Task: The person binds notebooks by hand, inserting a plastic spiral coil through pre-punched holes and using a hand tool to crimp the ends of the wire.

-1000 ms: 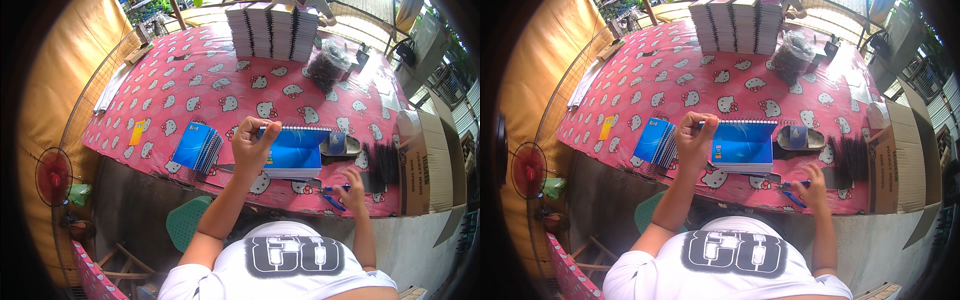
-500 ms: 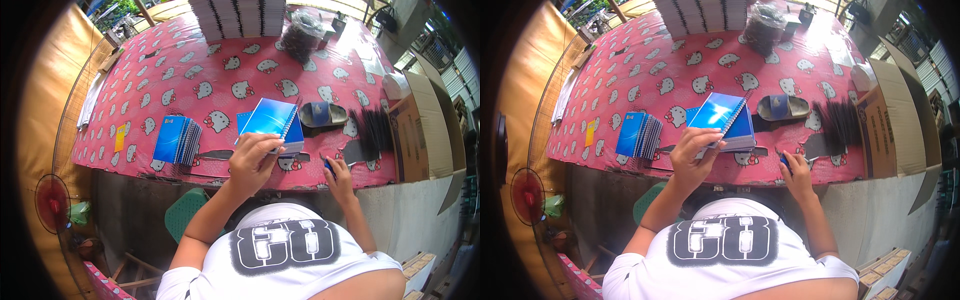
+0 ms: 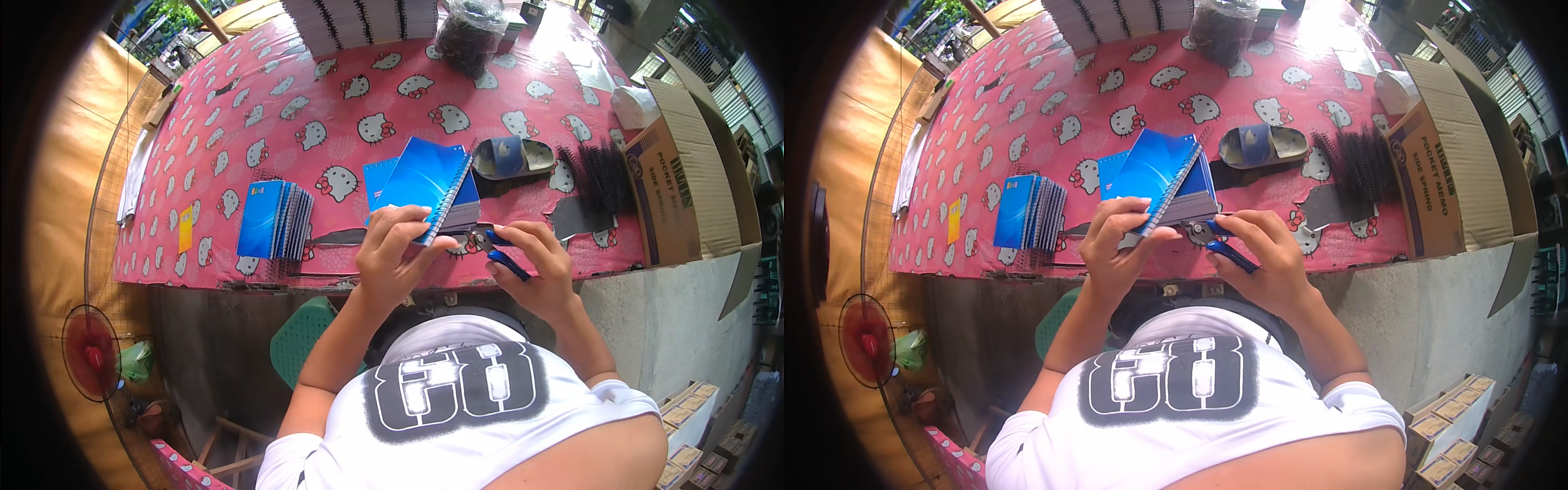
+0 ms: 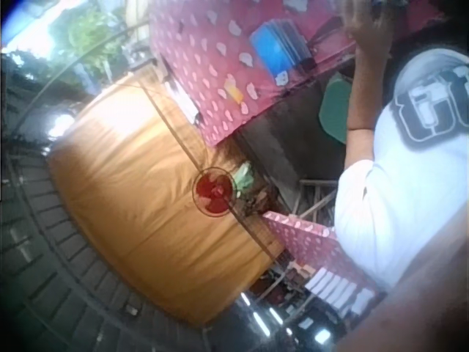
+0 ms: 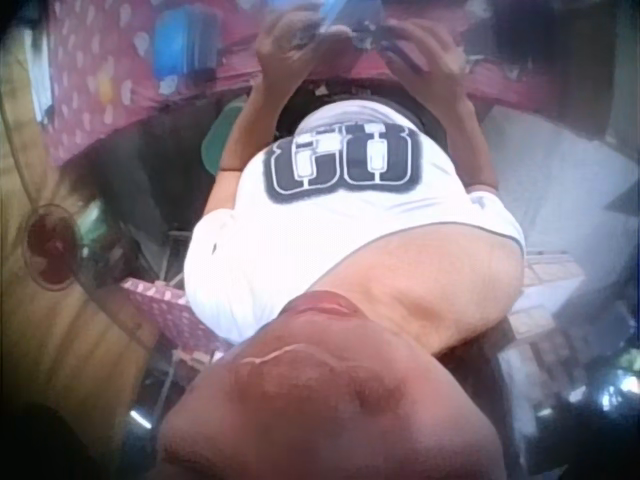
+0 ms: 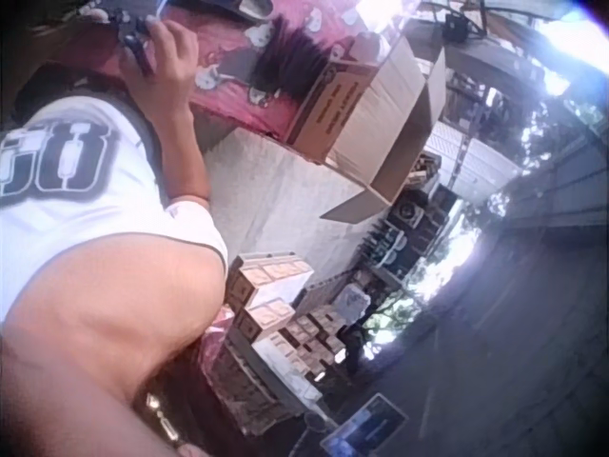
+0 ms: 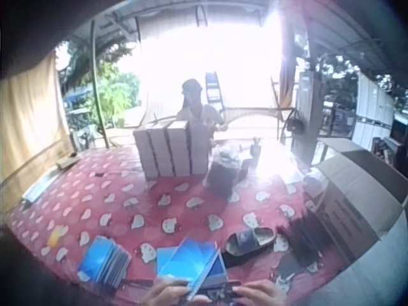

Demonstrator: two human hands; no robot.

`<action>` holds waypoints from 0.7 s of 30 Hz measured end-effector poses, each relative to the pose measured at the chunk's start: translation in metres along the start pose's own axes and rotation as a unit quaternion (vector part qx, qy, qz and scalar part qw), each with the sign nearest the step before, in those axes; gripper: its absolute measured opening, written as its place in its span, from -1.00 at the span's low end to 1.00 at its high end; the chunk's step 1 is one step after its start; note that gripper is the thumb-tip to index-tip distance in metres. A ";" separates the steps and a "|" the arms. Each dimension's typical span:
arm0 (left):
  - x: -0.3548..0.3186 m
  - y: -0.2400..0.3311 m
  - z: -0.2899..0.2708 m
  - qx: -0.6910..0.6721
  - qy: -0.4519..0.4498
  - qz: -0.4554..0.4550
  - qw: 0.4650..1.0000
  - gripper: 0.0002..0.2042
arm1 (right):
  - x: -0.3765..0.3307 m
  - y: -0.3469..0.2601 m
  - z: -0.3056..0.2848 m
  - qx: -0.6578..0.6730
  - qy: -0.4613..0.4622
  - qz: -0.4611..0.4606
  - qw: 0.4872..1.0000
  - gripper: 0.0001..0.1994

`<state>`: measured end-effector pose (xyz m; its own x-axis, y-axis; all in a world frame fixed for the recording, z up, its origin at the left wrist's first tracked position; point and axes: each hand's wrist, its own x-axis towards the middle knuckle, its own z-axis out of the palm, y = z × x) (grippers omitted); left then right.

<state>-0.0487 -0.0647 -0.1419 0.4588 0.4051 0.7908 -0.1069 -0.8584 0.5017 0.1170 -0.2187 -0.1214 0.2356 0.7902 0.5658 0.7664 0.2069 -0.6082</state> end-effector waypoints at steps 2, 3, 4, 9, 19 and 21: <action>0.001 0.002 0.002 0.046 -0.040 0.016 0.998 -0.70 | -0.004 0.001 0.000 0.000 -0.004 0.009 1.000 -0.54; 0.002 0.003 0.003 0.068 -0.060 0.026 0.996 -0.69 | -0.005 0.002 0.000 -0.003 -0.005 0.010 1.000 -0.53; 0.001 0.001 0.002 0.069 -0.069 0.026 0.995 -0.69 | -0.006 0.002 0.000 -0.006 -0.006 0.011 1.000 -0.53; -0.006 -0.007 0.003 0.037 -0.026 0.040 0.998 -0.69 | -0.009 0.001 0.003 -0.018 -0.010 0.007 1.000 -0.54; -0.005 0.002 0.009 0.024 0.007 -0.002 1.000 -0.73 | 0.006 -0.011 0.011 -0.069 -0.045 -0.034 0.996 -0.57; -0.007 0.000 0.010 0.029 0.013 0.003 0.999 -0.73 | 0.008 -0.009 0.011 0.048 -0.100 0.059 0.992 -0.64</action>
<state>-0.0435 -0.0706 -0.1508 0.4347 0.4074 0.8031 -0.0586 -0.8771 0.4767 0.1053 -0.2081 -0.1172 0.1897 0.9090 0.3712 0.6774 0.1525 -0.7196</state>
